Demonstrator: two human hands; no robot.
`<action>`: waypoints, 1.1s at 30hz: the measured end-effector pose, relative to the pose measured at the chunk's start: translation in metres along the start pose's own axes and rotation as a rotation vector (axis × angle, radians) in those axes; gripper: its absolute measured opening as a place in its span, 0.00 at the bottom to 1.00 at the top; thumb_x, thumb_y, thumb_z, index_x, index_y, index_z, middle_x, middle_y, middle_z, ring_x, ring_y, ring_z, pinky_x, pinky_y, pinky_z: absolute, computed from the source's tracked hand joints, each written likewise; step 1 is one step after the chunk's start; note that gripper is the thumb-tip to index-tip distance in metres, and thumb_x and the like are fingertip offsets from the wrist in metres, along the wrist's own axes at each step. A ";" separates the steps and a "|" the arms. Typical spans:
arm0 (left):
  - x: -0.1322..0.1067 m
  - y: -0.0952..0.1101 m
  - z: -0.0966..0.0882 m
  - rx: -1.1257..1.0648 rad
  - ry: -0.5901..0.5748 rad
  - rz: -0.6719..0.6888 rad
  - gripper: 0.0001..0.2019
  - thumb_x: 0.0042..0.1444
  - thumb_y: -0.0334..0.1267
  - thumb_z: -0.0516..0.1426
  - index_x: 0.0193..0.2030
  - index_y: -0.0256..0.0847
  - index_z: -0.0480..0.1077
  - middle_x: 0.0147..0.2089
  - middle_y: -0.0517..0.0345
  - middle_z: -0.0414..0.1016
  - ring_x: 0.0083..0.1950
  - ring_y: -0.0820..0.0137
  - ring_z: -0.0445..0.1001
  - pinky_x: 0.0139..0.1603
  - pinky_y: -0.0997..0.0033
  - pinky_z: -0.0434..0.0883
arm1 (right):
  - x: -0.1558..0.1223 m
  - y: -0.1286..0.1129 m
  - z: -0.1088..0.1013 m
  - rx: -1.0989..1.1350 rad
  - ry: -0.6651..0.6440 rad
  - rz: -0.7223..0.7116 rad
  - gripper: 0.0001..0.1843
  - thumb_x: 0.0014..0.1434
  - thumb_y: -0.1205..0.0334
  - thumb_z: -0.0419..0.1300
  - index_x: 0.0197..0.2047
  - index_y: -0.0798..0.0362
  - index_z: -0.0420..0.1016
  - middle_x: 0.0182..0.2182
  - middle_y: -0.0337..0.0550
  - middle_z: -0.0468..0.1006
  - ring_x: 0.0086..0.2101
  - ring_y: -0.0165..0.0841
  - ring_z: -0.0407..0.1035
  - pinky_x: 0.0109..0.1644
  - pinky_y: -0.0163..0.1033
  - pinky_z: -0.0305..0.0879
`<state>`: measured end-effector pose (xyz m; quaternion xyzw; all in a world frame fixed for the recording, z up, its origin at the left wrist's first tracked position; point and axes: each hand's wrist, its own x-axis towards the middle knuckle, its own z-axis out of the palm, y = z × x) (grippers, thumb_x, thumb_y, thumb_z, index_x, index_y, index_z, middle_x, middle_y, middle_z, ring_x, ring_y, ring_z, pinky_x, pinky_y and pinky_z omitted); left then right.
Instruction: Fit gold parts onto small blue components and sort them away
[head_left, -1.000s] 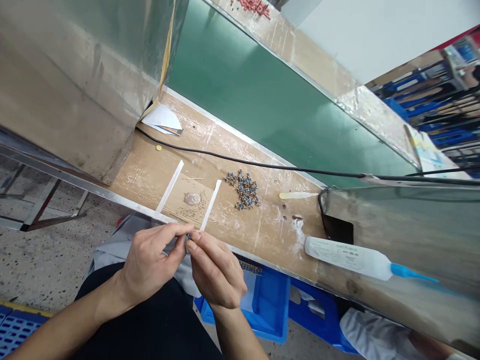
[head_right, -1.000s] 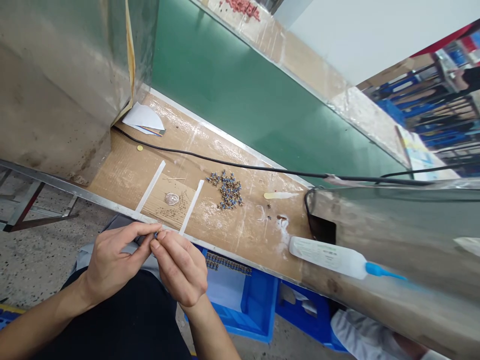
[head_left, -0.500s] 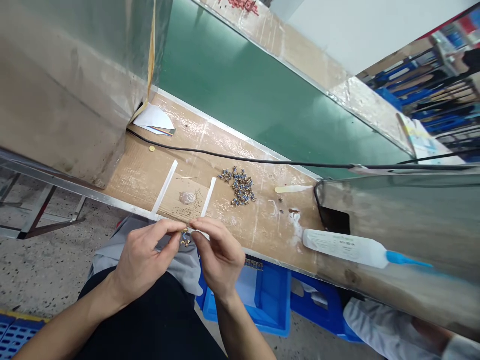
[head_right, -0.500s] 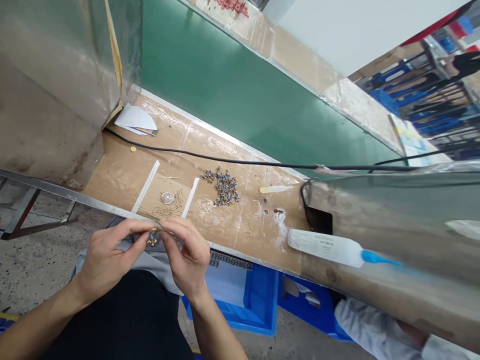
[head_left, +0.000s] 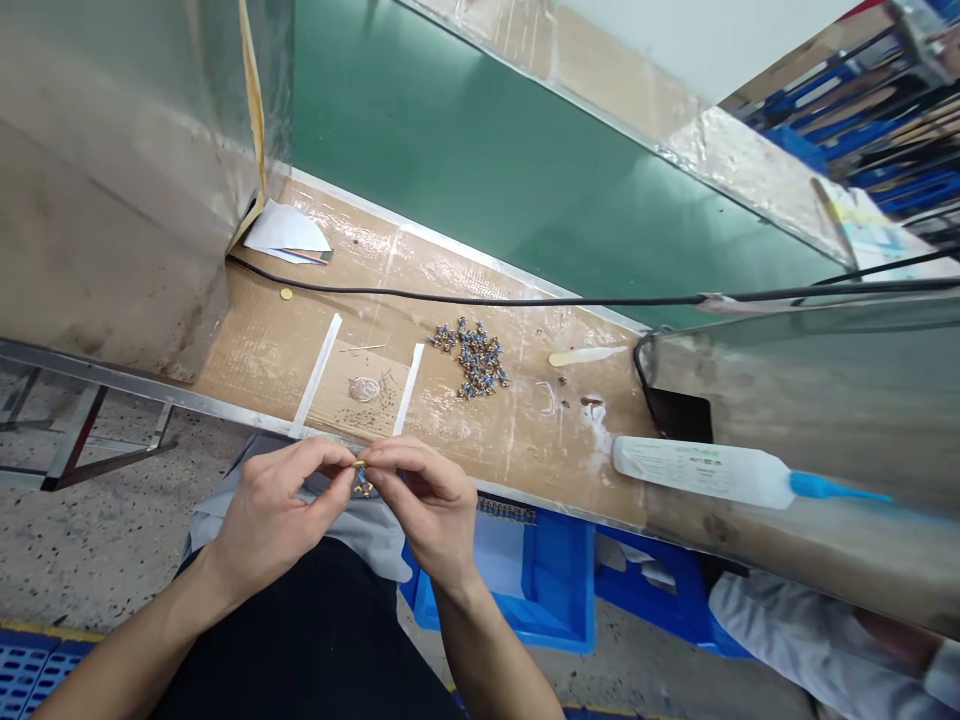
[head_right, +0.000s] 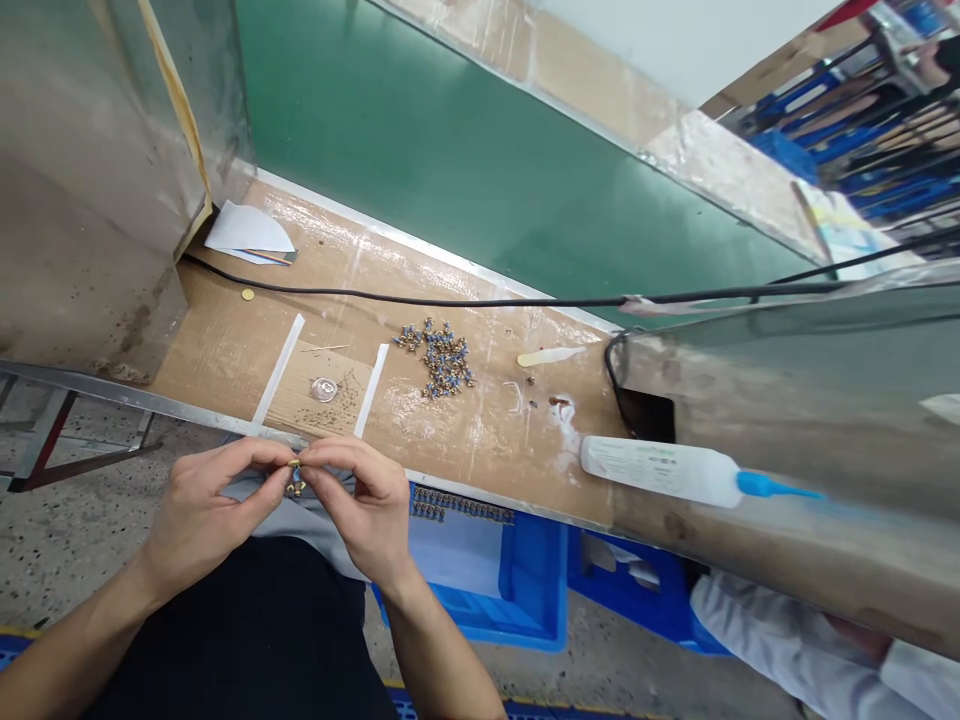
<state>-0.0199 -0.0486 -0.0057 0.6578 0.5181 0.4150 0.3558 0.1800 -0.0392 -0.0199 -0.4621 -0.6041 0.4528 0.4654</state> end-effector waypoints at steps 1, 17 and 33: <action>0.001 0.000 0.000 0.011 -0.016 0.018 0.08 0.71 0.27 0.64 0.48 0.46 0.80 0.42 0.65 0.89 0.40 0.72 0.88 0.46 0.74 0.81 | 0.000 0.000 -0.001 0.003 -0.004 0.005 0.07 0.71 0.69 0.71 0.47 0.46 0.89 0.42 0.42 0.90 0.43 0.35 0.85 0.51 0.40 0.84; 0.007 -0.002 0.008 0.091 -0.099 0.078 0.06 0.70 0.29 0.64 0.46 0.45 0.81 0.41 0.62 0.88 0.39 0.70 0.87 0.45 0.73 0.80 | -0.007 0.006 -0.010 0.077 0.020 0.074 0.02 0.71 0.66 0.73 0.44 0.49 0.88 0.41 0.41 0.90 0.42 0.33 0.86 0.51 0.38 0.84; 0.003 -0.036 0.067 -0.459 -0.681 -0.576 0.15 0.71 0.51 0.69 0.53 0.42 0.85 0.48 0.48 0.89 0.44 0.60 0.88 0.49 0.64 0.88 | -0.116 0.076 -0.045 -0.171 0.672 0.223 0.07 0.74 0.58 0.69 0.53 0.46 0.87 0.48 0.45 0.89 0.49 0.37 0.85 0.59 0.45 0.83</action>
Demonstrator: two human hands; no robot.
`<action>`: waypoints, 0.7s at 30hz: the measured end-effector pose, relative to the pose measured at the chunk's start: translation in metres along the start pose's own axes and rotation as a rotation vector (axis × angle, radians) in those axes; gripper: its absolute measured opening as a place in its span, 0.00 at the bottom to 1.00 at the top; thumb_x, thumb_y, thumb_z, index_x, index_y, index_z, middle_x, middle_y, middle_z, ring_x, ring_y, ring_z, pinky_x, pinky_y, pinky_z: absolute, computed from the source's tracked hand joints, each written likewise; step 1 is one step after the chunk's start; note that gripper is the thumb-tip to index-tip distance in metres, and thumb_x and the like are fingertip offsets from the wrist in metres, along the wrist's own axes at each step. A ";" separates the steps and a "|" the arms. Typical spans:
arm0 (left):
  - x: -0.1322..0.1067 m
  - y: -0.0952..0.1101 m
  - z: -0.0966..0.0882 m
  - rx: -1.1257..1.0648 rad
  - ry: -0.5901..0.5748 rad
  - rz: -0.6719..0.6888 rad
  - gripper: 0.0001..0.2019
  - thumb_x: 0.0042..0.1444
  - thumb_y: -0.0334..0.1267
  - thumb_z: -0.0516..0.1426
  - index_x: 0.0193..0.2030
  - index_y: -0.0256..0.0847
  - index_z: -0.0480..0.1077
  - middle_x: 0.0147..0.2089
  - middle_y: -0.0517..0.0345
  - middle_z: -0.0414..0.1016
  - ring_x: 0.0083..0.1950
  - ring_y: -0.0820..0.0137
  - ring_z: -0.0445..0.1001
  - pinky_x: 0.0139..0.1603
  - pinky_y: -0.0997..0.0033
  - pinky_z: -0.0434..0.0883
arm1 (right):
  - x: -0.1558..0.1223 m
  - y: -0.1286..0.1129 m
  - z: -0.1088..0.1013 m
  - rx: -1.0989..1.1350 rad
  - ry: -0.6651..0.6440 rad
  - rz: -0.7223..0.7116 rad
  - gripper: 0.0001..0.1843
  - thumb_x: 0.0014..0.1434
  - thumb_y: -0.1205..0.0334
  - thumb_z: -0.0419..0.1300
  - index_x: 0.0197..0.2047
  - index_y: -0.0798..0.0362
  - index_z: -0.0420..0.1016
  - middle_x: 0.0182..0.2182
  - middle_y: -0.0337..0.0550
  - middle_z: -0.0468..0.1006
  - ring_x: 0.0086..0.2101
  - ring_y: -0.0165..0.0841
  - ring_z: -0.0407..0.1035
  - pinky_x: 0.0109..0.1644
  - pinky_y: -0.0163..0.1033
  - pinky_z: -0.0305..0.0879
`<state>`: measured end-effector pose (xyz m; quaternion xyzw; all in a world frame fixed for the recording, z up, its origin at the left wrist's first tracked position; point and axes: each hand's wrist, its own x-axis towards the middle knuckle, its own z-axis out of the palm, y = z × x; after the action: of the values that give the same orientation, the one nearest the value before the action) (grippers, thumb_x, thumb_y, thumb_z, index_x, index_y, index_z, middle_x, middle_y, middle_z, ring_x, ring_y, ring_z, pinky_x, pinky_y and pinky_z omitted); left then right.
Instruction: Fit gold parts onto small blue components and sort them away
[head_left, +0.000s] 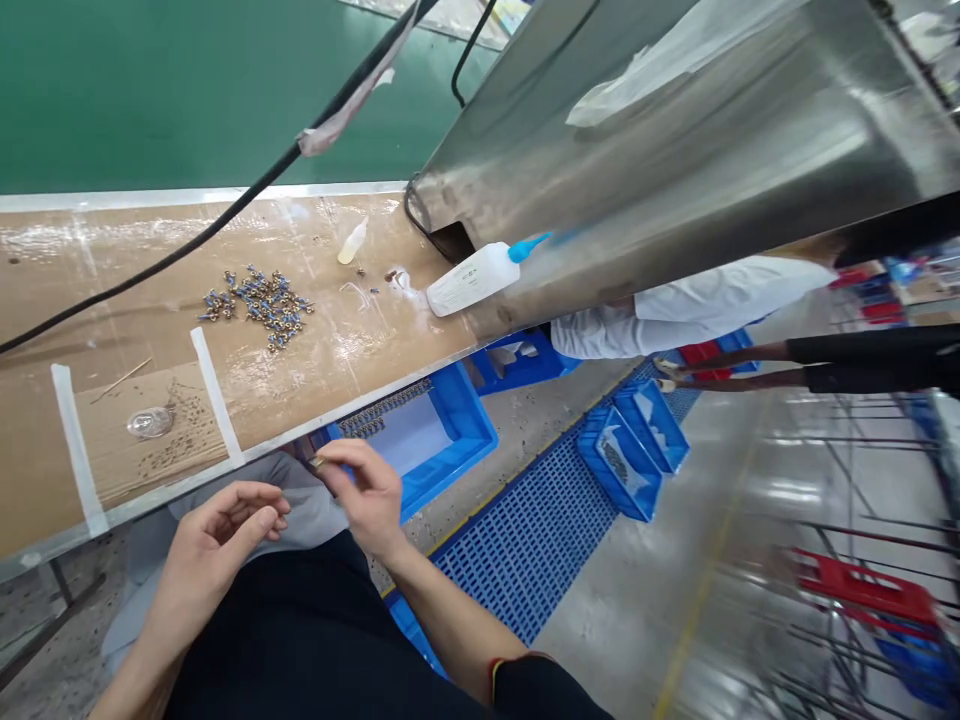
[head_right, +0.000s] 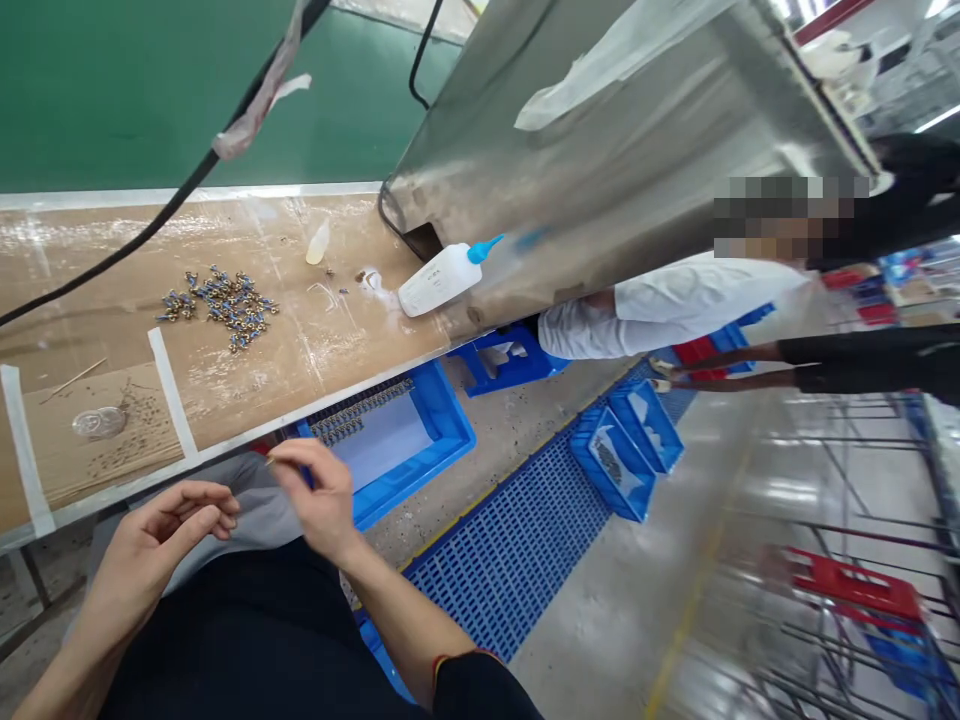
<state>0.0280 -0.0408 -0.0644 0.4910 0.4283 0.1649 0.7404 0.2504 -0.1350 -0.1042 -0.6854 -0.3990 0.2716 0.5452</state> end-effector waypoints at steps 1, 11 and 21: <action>0.001 -0.001 -0.001 0.022 0.004 -0.023 0.17 0.70 0.53 0.70 0.53 0.42 0.85 0.50 0.48 0.89 0.45 0.60 0.88 0.50 0.64 0.88 | 0.003 0.020 -0.017 -0.027 0.118 0.137 0.09 0.73 0.54 0.69 0.52 0.46 0.87 0.48 0.45 0.89 0.48 0.39 0.85 0.58 0.47 0.83; -0.002 -0.021 -0.027 0.154 0.035 -0.067 0.21 0.66 0.59 0.70 0.54 0.46 0.86 0.50 0.50 0.90 0.53 0.56 0.89 0.57 0.66 0.86 | 0.038 0.225 -0.128 -0.258 0.227 0.583 0.17 0.75 0.48 0.69 0.52 0.55 0.81 0.43 0.42 0.84 0.38 0.33 0.80 0.46 0.42 0.82; -0.007 -0.021 -0.024 0.191 0.029 -0.094 0.22 0.67 0.62 0.68 0.53 0.46 0.85 0.51 0.50 0.90 0.53 0.56 0.89 0.57 0.65 0.84 | 0.038 0.274 -0.134 -0.306 0.135 0.644 0.18 0.76 0.50 0.69 0.59 0.54 0.80 0.54 0.47 0.83 0.48 0.37 0.81 0.54 0.48 0.84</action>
<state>0.0014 -0.0412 -0.0827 0.5361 0.4752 0.0954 0.6911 0.4480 -0.1977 -0.3317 -0.8659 -0.1618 0.3209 0.3480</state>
